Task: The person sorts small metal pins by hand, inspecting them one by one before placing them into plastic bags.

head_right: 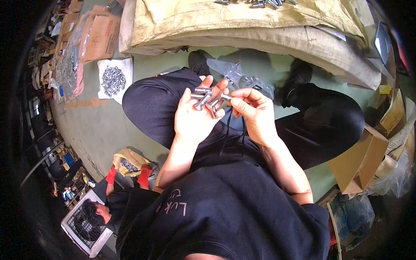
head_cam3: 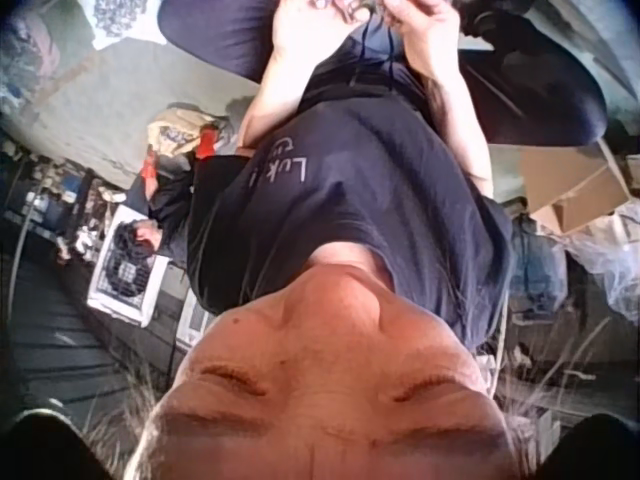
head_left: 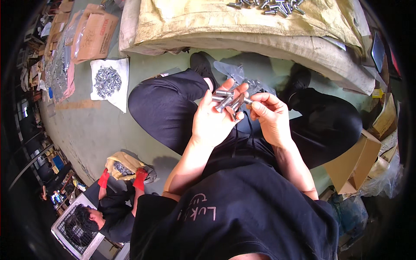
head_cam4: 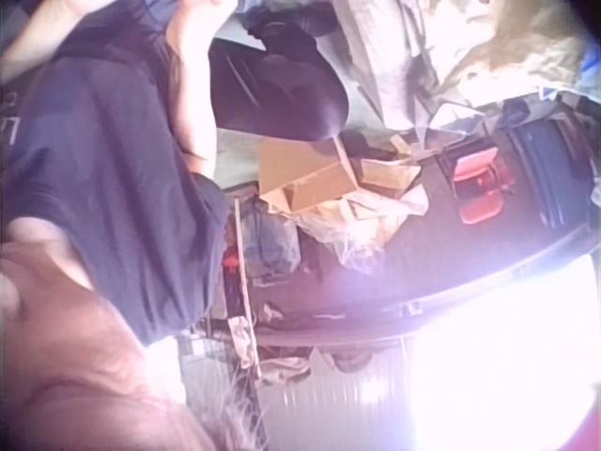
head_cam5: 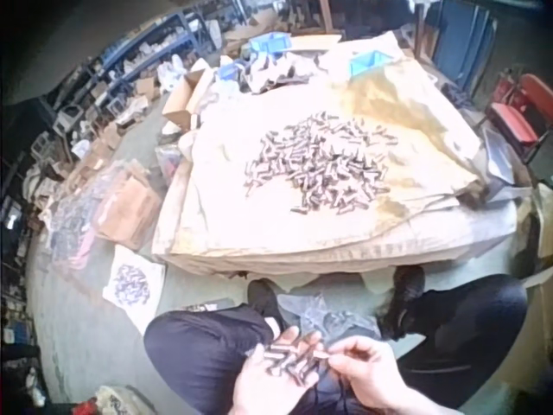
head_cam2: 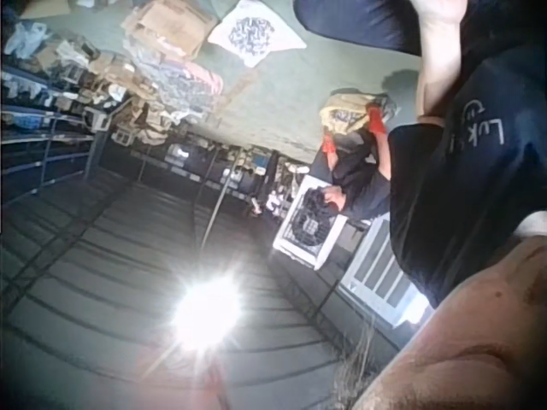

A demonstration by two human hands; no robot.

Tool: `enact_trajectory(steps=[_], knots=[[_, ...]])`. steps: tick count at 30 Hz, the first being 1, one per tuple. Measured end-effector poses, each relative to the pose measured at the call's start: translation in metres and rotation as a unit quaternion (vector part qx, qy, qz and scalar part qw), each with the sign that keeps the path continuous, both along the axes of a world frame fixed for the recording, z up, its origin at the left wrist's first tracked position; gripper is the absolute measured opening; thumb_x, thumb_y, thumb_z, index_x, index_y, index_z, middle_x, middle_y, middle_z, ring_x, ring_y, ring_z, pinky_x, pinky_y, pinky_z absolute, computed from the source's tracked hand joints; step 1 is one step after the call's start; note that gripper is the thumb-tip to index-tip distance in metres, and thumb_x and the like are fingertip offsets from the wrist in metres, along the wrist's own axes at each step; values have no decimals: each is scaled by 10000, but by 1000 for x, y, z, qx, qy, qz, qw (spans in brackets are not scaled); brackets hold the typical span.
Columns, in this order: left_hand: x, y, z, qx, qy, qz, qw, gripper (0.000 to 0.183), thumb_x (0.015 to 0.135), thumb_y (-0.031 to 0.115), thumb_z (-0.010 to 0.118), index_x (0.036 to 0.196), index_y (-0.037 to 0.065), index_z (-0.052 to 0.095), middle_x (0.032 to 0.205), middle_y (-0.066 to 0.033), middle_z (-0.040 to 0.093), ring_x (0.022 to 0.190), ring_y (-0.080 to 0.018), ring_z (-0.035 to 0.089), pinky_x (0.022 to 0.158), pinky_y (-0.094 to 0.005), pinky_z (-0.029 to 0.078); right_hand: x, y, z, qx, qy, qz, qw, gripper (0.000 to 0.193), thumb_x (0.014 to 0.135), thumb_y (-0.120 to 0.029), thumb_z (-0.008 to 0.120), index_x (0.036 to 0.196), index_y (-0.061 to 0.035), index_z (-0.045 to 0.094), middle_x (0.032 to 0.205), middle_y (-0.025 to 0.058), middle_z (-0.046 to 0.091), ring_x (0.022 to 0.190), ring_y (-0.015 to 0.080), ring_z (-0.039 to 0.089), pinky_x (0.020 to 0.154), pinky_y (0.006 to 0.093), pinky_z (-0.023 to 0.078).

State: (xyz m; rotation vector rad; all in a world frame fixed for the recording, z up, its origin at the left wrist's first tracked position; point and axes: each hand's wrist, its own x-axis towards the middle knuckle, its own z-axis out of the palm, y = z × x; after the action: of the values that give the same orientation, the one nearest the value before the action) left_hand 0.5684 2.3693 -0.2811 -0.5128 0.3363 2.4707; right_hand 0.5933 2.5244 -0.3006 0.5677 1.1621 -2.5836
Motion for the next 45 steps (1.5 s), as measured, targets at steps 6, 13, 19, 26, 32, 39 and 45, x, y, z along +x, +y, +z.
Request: enact_trajectory(steps=[6, 13, 19, 26, 32, 39, 45], knots=[[1, 0, 1, -29, 5, 4, 1000, 493, 886, 449, 366, 1202, 75, 420, 1229, -177, 411, 1077, -238, 456, 735, -334, 436, 3, -2, 0, -1, 3, 1, 1000, 163, 757, -65, 642, 889, 12, 588, 741, 51, 603, 602, 87, 517, 552, 214, 416], [1, -2, -1, -81, -11, 6, 997, 471, 899, 439, 334, 1160, 60, 437, 1131, -164, 468, 954, -218, 485, 682, -325, 425, 4, -4, 2, 50, 7, 13, 999, 160, 745, -38, 648, 886, 6, 585, 723, 9, 564, 619, 68, 500, 558, 199, 401], [3, -6, -8, -29, -30, -10, 999, 467, 912, 435, 273, 1178, 84, 431, 1128, -146, 477, 949, -231, 494, 690, -331, 415, 6, -5, 3, 68, 14, 38, 997, 174, 740, -31, 652, 897, 4, 586, 729, 4, 565, 629, 57, 499, 561, 187, 398], [0, -4, -3, -26, -39, -3, 999, 484, 891, 455, 340, 1136, 51, 443, 1099, -168, 480, 944, -238, 486, 691, -341, 419, 8, -2, -4, 57, 10, 29, 998, 213, 716, -31, 673, 912, 0, 596, 701, 3, 565, 606, 60, 499, 552, 188, 403], [-1, -7, -4, 3, -39, -1, 999, 493, 897, 457, 310, 1121, 44, 462, 1159, -199, 459, 1021, -277, 482, 730, -377, 439, 10, 0, -4, 48, 8, 21, 999, 232, 701, -31, 686, 915, 1, 605, 689, 4, 564, 595, 63, 498, 548, 190, 404], [-1, -5, -1, 44, -64, 11, 997, 500, 905, 443, 276, 1108, 34, 480, 1201, -233, 431, 1102, -338, 446, 860, -479, 417, 9, 3, -2, 51, 19, 7, 998, 233, 699, -28, 687, 916, 3, 605, 695, 5, 569, 600, 59, 493, 554, 189, 404], [-3, -3, 3, 15, -68, 16, 997, 499, 902, 442, 291, 1122, 34, 475, 1241, -232, 395, 1149, -342, 405, 881, -478, 403, 9, 4, -6, 59, 19, -1, 998, 234, 700, -25, 685, 917, 10, 604, 687, 3, 564, 605, 56, 490, 558, 187, 403]])
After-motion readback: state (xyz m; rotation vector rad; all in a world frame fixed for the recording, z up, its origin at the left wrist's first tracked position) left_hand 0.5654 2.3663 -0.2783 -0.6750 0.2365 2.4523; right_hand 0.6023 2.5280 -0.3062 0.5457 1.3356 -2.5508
